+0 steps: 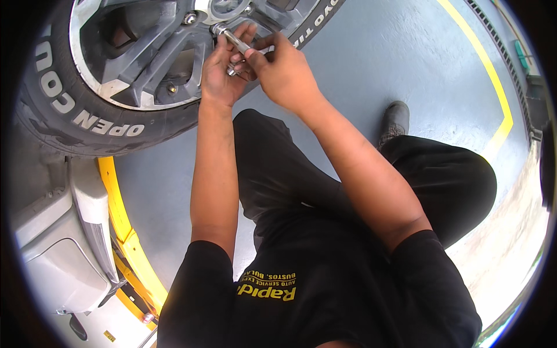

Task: The person lifts and mounts a tire onto a vehicle's wheel hub, then uses a lug wrench to tighten the lug nuts. The person repeats the process for a second tire on the same vehicle.

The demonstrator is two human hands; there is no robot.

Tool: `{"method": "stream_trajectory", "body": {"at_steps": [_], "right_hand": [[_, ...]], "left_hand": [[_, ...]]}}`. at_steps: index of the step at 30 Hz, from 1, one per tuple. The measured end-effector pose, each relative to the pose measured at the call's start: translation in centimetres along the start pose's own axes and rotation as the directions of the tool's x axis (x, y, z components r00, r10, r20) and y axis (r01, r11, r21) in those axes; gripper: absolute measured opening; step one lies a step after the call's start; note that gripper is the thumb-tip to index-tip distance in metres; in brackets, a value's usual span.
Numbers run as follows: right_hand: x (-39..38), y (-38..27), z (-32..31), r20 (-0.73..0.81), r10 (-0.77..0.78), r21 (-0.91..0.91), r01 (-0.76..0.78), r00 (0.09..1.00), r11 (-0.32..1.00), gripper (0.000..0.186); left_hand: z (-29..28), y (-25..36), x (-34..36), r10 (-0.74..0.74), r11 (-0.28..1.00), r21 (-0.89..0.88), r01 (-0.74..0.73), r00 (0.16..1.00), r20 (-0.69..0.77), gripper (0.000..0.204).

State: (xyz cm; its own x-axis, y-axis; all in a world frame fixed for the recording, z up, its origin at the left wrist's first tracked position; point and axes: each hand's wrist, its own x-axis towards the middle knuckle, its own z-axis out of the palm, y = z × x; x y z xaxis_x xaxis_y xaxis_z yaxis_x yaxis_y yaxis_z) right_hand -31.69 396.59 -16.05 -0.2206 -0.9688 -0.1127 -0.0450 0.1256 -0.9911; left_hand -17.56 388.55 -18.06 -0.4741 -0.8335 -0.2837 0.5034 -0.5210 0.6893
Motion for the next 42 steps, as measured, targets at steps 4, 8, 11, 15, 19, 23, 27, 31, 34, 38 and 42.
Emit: {"method": "stream_trajectory", "body": {"at_steps": [4, 8, 11, 15, 19, 23, 27, 31, 34, 38, 42], "right_hand": [[0.9, 1.7, 0.0, 0.269, 0.34, 0.494, -0.432, 0.901, 0.755, 0.04], [0.2, 2.4, 1.0, -0.038, -0.112, -0.212, 0.102, 0.993, 0.972, 0.043], [0.5, 2.8, 1.8, -0.062, -0.167, -0.173, 0.154, 0.984, 0.973, 0.046], [1.3, 2.3, 1.7, 0.06, 0.208, 0.271, -0.216, 0.976, 0.938, 0.046], [-0.9, 0.5, 1.5, -0.013, -0.193, -0.264, 0.182, 0.981, 0.947, 0.044], [0.5, 1.7, 1.1, 0.072, 0.143, 0.271, -0.157, 0.987, 0.95, 0.043], [0.8, 1.8, 1.4, 0.089, 0.142, 0.245, -0.16, 0.986, 0.956, 0.039], [0.6, 2.1, 2.2, -0.043, -0.095, 0.007, 0.095, 0.995, 0.995, 0.042], [2.0, 2.0, 1.3, 0.259, 0.276, 0.463, -0.369, 0.926, 0.806, 0.042], [1.1, 3.2, 2.1, -0.084, -0.134, -0.101, 0.126, 0.987, 0.987, 0.037], [1.0, 1.4, 1.3, 0.064, 0.138, 0.203, -0.148, 0.988, 0.968, 0.046]], "left_hand": [[-1.8, 0.2, 0.1, -0.008, 1.0, 0.026, 0.007, 0.999, 0.042, 0.039], [-1.3, -0.1, 0.1, 0.032, 0.996, 0.088, -0.017, 0.984, -0.174, 0.033], [-0.6, 0.6, -0.4, -0.034, 0.999, 0.032, 0.035, 0.999, -0.01, 0.032], [-1.8, 1.1, -0.4, -0.06, 0.992, 0.112, 0.049, 0.994, 0.096, 0.035], [-2.7, -0.1, -0.4, 0.023, 0.982, 0.189, -0.001, 0.993, -0.114, 0.038], [-0.8, 0.4, -0.2, -0.015, 0.995, 0.095, 0.013, 1.0, 0.024, 0.036], [-1.5, 0.9, -0.4, -0.019, 0.985, 0.173, 0.031, 0.997, -0.072, 0.036], [-0.9, 0.5, -0.2, 0.001, 0.98, 0.196, 0.036, 0.983, -0.186, 0.036], [0.5, 1.1, -0.5, -0.024, 0.987, 0.161, 0.017, 0.999, 0.04, 0.033], [-1.2, 0.9, 0.0, 0.007, 0.965, 0.259, 0.026, 0.992, -0.124, 0.033], [0.2, 0.5, 0.0, 0.004, 0.988, 0.152, 0.019, 0.989, -0.147, 0.034]]}}
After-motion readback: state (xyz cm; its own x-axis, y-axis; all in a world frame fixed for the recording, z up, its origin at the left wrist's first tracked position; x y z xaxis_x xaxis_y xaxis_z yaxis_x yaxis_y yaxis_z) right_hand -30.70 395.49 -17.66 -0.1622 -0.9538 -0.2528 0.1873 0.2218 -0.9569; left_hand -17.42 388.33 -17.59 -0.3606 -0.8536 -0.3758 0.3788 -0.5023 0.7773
